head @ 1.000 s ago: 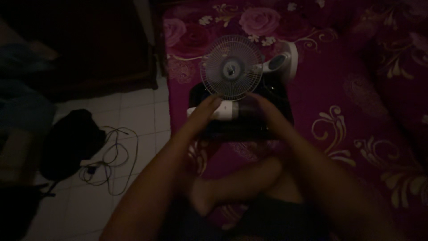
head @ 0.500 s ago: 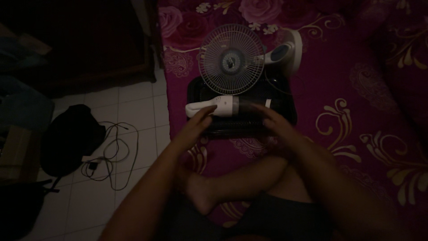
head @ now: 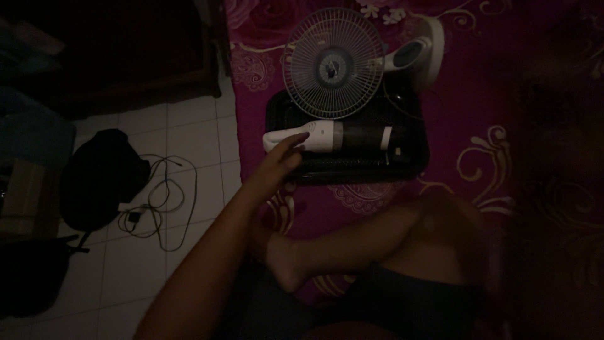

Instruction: The person sits on the floor and services a white handheld vacuum cleaner, handling its dark cylindrical dust canister and filter parts, fitting the canister onto the vacuum body, and pressing the parts together until the unit is assembled on the tray.

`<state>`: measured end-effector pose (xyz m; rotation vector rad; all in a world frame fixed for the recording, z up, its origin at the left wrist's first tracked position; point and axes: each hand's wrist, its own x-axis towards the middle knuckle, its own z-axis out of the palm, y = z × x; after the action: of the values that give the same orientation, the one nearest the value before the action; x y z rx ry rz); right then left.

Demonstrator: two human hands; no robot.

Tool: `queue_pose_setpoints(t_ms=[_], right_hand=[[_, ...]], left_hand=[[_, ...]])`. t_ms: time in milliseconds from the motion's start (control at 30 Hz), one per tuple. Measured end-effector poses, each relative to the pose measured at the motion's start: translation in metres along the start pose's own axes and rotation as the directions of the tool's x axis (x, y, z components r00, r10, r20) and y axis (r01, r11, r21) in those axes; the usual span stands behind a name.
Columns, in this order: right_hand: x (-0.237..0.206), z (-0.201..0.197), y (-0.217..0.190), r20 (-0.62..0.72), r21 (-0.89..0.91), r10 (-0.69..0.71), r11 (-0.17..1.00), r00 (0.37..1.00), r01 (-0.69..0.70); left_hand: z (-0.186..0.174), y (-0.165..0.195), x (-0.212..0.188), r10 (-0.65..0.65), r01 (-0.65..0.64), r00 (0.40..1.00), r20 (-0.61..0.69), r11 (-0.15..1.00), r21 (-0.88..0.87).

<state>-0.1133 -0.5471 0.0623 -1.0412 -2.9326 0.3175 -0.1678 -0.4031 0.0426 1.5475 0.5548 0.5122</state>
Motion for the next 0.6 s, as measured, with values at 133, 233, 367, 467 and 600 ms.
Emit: queue_pose_setpoints(t_ms=[133, 233, 367, 467, 600], right_hand=[[0.022, 0.065, 0.003, 0.218, -0.396, -0.067, 0.906, 0.974, 0.151], [0.027, 0.071, 0.005, 0.252, -0.546, -0.090, 0.809, 0.963, 0.219], [0.026, 0.051, 0.002, 0.189, -0.572, -0.125, 0.792, 0.974, 0.212], [0.019, 0.046, 0.001, 0.223, -0.417, -0.151, 0.878, 0.963, 0.234], [0.020, 0.050, 0.000, 0.184, -0.537, -0.126, 0.818, 0.975, 0.207]], left_hand=[[-0.002, 0.001, 0.000, 0.008, -0.007, 1.000, -0.014, 1.000, 0.018], [-0.004, 0.002, -0.003, -0.014, 0.015, 1.000, -0.024, 1.000, 0.025], [-0.007, 0.000, -0.002, -0.029, 0.030, 0.999, -0.023, 0.999, 0.028], [-0.005, -0.006, -0.001, -0.048, 0.049, 0.999, -0.025, 0.998, 0.027], [-0.006, -0.010, -0.001, -0.028, 0.029, 0.999, -0.029, 0.999, 0.031]])
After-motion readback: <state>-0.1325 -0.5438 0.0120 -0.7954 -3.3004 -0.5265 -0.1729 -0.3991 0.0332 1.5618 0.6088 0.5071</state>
